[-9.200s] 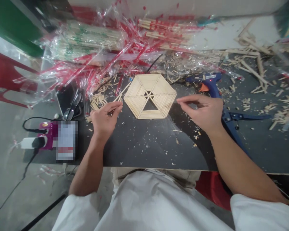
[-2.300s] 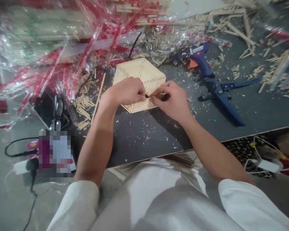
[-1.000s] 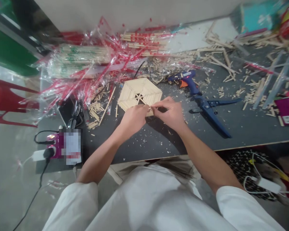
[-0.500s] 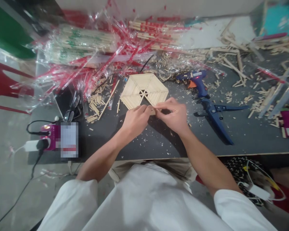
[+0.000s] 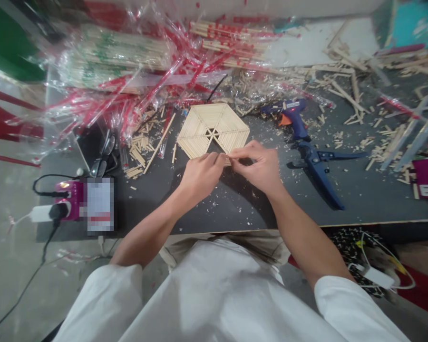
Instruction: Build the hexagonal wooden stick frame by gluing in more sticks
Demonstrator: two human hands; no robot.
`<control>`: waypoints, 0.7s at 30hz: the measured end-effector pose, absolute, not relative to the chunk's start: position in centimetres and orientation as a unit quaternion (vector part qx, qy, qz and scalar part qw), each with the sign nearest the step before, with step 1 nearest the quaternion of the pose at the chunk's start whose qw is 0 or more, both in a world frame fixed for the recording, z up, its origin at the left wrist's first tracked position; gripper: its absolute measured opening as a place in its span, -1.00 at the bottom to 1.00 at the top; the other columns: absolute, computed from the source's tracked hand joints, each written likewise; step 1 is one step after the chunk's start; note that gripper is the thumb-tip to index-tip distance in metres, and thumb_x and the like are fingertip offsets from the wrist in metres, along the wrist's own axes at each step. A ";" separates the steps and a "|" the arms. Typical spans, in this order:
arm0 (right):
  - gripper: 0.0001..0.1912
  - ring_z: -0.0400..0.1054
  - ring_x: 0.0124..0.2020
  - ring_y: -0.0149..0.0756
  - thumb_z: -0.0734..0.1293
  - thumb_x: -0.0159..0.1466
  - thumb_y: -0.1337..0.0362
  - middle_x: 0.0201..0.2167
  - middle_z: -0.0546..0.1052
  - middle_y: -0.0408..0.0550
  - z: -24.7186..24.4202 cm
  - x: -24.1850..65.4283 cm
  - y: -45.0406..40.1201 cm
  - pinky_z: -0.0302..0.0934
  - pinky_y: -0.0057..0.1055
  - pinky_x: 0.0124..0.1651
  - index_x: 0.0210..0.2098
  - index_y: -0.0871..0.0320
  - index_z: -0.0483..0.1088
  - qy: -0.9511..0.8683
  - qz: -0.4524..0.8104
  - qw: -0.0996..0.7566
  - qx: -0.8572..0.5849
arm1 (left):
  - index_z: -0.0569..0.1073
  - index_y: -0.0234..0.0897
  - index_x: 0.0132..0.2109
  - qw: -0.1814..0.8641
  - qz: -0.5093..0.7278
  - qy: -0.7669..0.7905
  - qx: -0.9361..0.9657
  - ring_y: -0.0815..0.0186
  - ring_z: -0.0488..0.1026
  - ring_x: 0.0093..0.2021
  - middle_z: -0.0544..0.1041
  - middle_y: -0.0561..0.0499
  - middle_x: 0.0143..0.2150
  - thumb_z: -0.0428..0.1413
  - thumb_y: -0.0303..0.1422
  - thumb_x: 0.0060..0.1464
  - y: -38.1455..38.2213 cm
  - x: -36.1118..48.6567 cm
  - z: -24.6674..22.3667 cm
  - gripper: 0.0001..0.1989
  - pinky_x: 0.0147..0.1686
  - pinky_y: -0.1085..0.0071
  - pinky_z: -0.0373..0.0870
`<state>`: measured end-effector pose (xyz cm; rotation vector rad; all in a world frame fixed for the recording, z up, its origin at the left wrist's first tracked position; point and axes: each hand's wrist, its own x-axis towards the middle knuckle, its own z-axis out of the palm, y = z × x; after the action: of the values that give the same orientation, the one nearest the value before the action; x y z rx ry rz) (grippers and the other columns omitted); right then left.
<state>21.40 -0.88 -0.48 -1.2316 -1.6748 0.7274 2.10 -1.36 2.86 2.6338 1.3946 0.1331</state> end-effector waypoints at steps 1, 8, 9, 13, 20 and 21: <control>-0.89 0.53 -0.33 -0.23 0.50 0.24 0.27 -0.31 0.75 -0.17 -0.5 21.5 -0.9 0.42 -0.22 -0.21 -0.29 -0.07 0.72 -0.680 0.298 0.454 -0.492 | 0.57 -0.33 0.06 0.079 0.043 0.463 0.882 0.19 0.61 -0.22 0.67 -0.16 -0.19 -0.08 -0.57 0.27 -1.4 2.1 2.8 -0.61 -0.42 0.34 0.29; -0.88 0.52 -0.34 -0.24 0.49 0.23 0.26 -0.32 0.74 -0.20 -0.2 21.5 -0.9 0.42 -0.23 -0.23 -0.31 -0.09 0.71 -0.678 0.300 0.437 -0.510 | 0.56 -0.31 0.00 0.060 0.040 0.466 0.882 0.23 0.59 -0.25 0.67 -0.14 -0.18 -0.06 -0.59 0.24 -1.6 2.2 2.9 -0.65 -0.45 0.37 0.26; -0.88 0.51 -0.34 -0.24 0.49 0.23 0.26 -0.31 0.74 -0.19 -0.1 21.4 -0.9 0.41 -0.23 -0.23 -0.32 -0.08 0.71 -0.676 0.299 0.436 -0.513 | 0.56 -0.31 0.02 0.062 0.034 0.467 0.881 0.21 0.60 -0.24 0.67 -0.15 -0.17 -0.06 -0.59 0.24 -1.6 2.2 3.1 -0.64 -0.45 0.36 0.26; -0.87 0.49 -0.36 -0.27 0.47 0.24 0.29 -0.32 0.74 -0.17 0.0 21.2 -0.9 0.39 -0.26 -0.26 -0.31 -0.05 0.72 -0.672 0.307 0.438 -0.511 | 0.54 -0.36 0.10 0.074 0.010 0.472 0.878 0.13 0.62 -0.18 0.66 -0.20 -0.14 -0.07 -0.59 0.27 -1.7 2.2 3.5 -0.61 -0.42 0.31 0.28; -0.87 0.51 -0.32 -0.26 0.47 0.24 0.30 -0.32 0.74 -0.17 0.0 21.4 -0.8 0.40 -0.27 -0.23 -0.31 -0.04 0.71 -0.669 0.330 0.420 -0.516 | 0.52 -0.34 0.12 0.071 0.033 0.478 0.875 0.19 0.61 -0.21 0.66 -0.16 -0.17 -0.08 -0.56 0.32 -1.7 2.2 3.4 -0.63 -0.43 0.36 0.28; -0.87 0.51 -0.31 -0.26 0.48 0.23 0.31 -0.32 0.74 -0.18 0.0 21.5 -0.8 0.41 -0.27 -0.23 -0.31 -0.04 0.71 -0.670 0.330 0.420 -0.515 | 0.53 -0.34 0.12 0.067 0.035 0.477 0.876 0.20 0.60 -0.23 0.66 -0.15 -0.18 -0.08 -0.56 0.32 -1.7 2.3 3.3 -0.63 -0.44 0.37 0.28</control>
<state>21.46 -0.76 0.04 -1.2904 -1.6796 0.8268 2.25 -1.69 3.32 2.6395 1.4388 0.1052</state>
